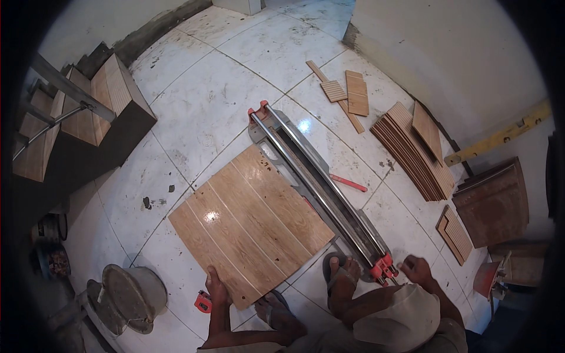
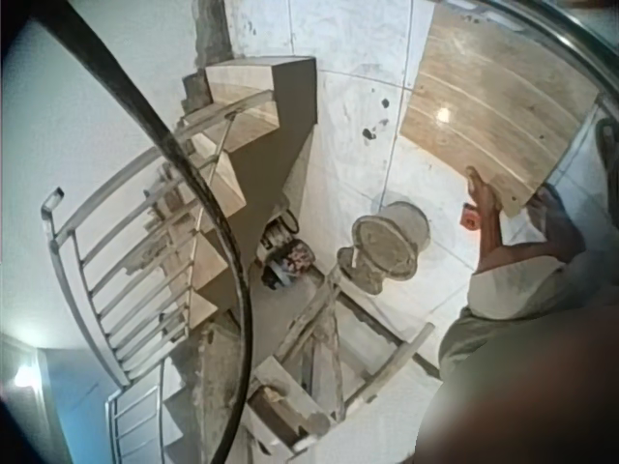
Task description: Measure and cut a tile using a manual tile cutter.
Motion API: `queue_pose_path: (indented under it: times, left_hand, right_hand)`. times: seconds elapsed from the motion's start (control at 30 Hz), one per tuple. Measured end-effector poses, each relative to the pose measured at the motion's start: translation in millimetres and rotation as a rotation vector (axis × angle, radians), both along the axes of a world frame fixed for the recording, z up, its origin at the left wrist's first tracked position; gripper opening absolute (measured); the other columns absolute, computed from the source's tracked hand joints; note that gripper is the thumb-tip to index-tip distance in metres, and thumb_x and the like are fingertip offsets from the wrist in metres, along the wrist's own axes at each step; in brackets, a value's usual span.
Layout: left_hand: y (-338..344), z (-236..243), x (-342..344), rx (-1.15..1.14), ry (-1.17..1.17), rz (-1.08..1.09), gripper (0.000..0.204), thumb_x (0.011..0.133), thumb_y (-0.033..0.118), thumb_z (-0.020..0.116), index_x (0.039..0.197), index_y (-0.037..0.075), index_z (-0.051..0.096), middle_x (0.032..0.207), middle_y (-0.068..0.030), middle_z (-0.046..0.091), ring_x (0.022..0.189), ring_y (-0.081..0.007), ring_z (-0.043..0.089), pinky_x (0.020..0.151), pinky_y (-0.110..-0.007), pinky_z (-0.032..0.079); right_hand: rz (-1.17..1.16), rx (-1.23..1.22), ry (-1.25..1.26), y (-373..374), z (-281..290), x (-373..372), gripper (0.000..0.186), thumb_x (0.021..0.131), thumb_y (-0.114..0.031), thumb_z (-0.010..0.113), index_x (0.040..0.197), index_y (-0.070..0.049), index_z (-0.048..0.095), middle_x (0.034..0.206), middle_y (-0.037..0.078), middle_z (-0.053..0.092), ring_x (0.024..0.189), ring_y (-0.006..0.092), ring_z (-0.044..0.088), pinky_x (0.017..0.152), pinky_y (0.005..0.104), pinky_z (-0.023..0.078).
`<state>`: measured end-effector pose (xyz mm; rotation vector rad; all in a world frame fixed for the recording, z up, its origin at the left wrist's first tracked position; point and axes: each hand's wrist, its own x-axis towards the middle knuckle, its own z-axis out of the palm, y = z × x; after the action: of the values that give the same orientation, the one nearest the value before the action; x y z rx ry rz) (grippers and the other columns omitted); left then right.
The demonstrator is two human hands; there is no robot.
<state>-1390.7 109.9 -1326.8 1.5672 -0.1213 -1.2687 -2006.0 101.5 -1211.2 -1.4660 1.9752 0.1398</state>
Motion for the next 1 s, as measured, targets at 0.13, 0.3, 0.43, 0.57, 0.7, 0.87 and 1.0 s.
queue_pose_path:
  times: [0.13,0.3,0.43,0.57,0.7,0.87,1.0]
  left_hand:
    - [-1,3,-1,0.032,-0.02,0.012,0.067,0.103,0.053,0.045,0.14,-0.003,0.042,0.126,-0.016,0.061,0.109,-0.0284,0.063,0.095,-0.044,0.053]
    - [5,0,-8,0.025,-0.004,0.04,0.065,0.104,0.051,0.045,0.14,-0.003,0.042,0.126,-0.0152,0.061,0.109,-0.0279,0.063,0.095,-0.044,0.053]
    - [16,-12,-10,-0.019,-0.004,0.028,0.062,0.104,0.05,0.045,0.137,-0.003,0.046,0.126,-0.0144,0.062,0.109,-0.0263,0.063,0.095,-0.042,0.052]
    - [9,-14,-23,0.025,-0.042,0.053,0.06,0.105,0.049,0.045,0.135,-0.003,0.048,0.125,-0.0142,0.062,0.108,-0.0249,0.063,0.096,-0.04,0.052]
    - [-11,-17,-42,0.031,-0.036,-0.025,0.059,0.105,0.048,0.045,0.134,-0.004,0.049,0.125,-0.0141,0.062,0.108,-0.0243,0.063,0.096,-0.039,0.051]
    - [-37,-23,-61,0.028,0.006,-0.053,0.061,0.103,0.049,0.047,0.134,-0.004,0.05,0.125,-0.0145,0.062,0.109,-0.0244,0.063,0.096,-0.039,0.05]
    - [-69,-21,-83,0.064,-0.038,-0.048,0.064,0.103,0.052,0.048,0.136,-0.004,0.047,0.127,-0.0149,0.061,0.111,-0.025,0.062,0.099,-0.039,0.048]
  right_hand:
    - [0.083,-0.156,0.0,-92,-30,16,0.053,0.089,-0.053,0.067,0.076,-0.002,0.058,0.062,0.014,0.058,0.058,0.034,0.059,0.058,0.044,0.045]
    - [0.258,-0.284,-0.171,-176,-51,86,0.043,0.094,-0.044,0.063,0.08,-0.003,0.06,0.07,0.017,0.06,0.065,0.0374,0.059,0.062,0.0448,0.047]
    - [0.288,-0.332,-0.384,-214,-59,125,0.038,0.096,-0.037,0.061,0.081,-0.003,0.059,0.071,0.017,0.058,0.066,0.0365,0.059,0.062,0.0445,0.046]
    - [0.258,-0.283,-0.477,-233,-77,133,0.036,0.098,-0.033,0.06,0.08,-0.002,0.058,0.07,0.017,0.056,0.065,0.0339,0.059,0.062,0.0437,0.045]
    - [0.235,-0.251,-0.487,-239,-89,136,0.033,0.096,-0.032,0.063,0.083,-0.002,0.062,0.074,0.017,0.061,0.069,0.0345,0.062,0.064,0.0429,0.048]
    - [0.217,-0.314,-0.325,-247,-88,147,0.032,0.092,-0.034,0.067,0.084,-0.002,0.063,0.08,0.017,0.064,0.076,0.0382,0.064,0.067,0.0462,0.05]
    - [0.174,-0.333,-0.362,-249,-87,153,0.033,0.091,-0.034,0.068,0.085,-0.002,0.063,0.08,0.017,0.064,0.077,0.037,0.065,0.068,0.0461,0.05]
